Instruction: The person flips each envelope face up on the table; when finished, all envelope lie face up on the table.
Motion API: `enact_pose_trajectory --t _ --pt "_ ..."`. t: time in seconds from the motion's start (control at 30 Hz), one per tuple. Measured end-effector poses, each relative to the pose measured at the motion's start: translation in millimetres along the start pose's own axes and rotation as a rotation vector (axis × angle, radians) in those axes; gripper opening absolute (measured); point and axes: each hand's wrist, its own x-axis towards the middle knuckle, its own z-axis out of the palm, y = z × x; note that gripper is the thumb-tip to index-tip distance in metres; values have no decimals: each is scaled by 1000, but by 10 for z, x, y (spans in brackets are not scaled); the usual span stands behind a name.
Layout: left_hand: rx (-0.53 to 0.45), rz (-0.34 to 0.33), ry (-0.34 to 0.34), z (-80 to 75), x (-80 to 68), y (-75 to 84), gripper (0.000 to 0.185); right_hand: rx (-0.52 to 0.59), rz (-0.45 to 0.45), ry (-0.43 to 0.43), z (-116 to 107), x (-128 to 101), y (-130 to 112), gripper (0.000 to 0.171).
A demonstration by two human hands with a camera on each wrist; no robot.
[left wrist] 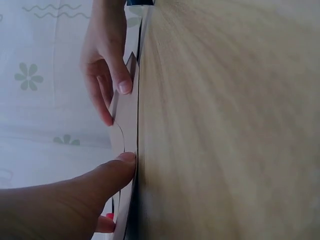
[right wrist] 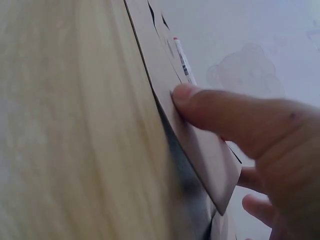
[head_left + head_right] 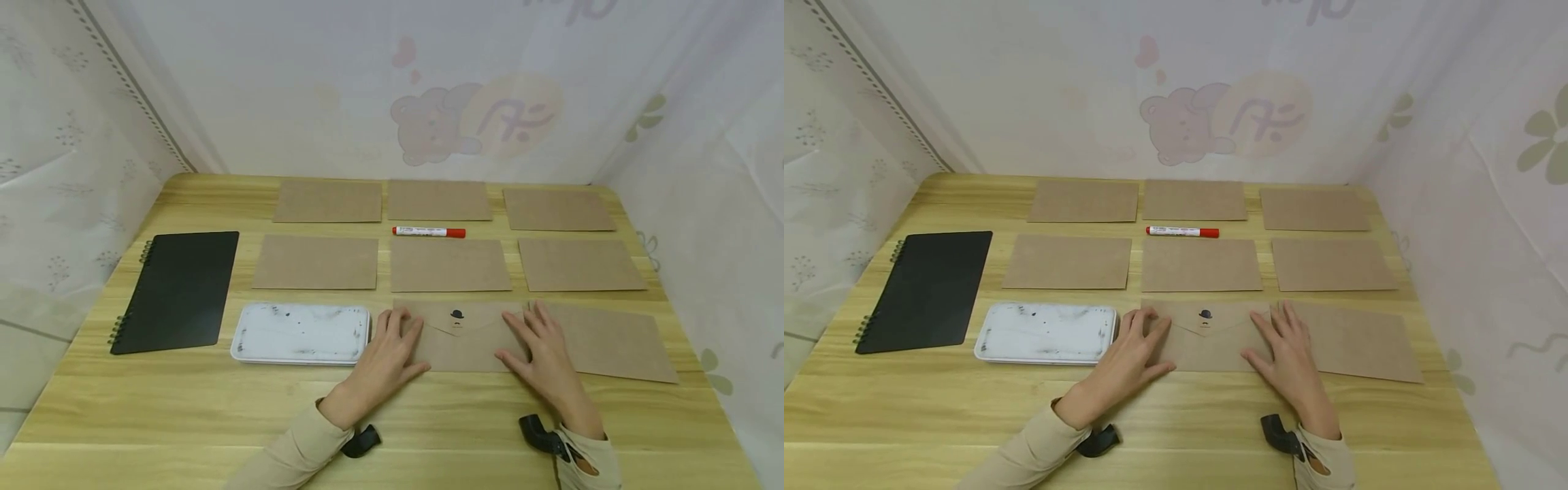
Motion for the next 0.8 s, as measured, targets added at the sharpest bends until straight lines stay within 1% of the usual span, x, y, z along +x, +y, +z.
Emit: enact_pose_trajectory --t 0.1,0.33,0.43,0.57,0.8 --pt "13 -4 -6 7 -5 -2 66 -13 25 -33 7 -6 -18 63" --pt "93 6 -9 28 1 11 62 -13 70 -64 -5 -2 -63 64" --pt "113 -10 -26 32 -9 41 61 -14 72 -66 0 -7 -59 63" --pt "131 -22 -48 33 -23 98 58 -13 50 -50 11 -15 -41 56" --pt "204 -33 -42 38 -21 132 54 8 49 -65 12 21 -44 52"
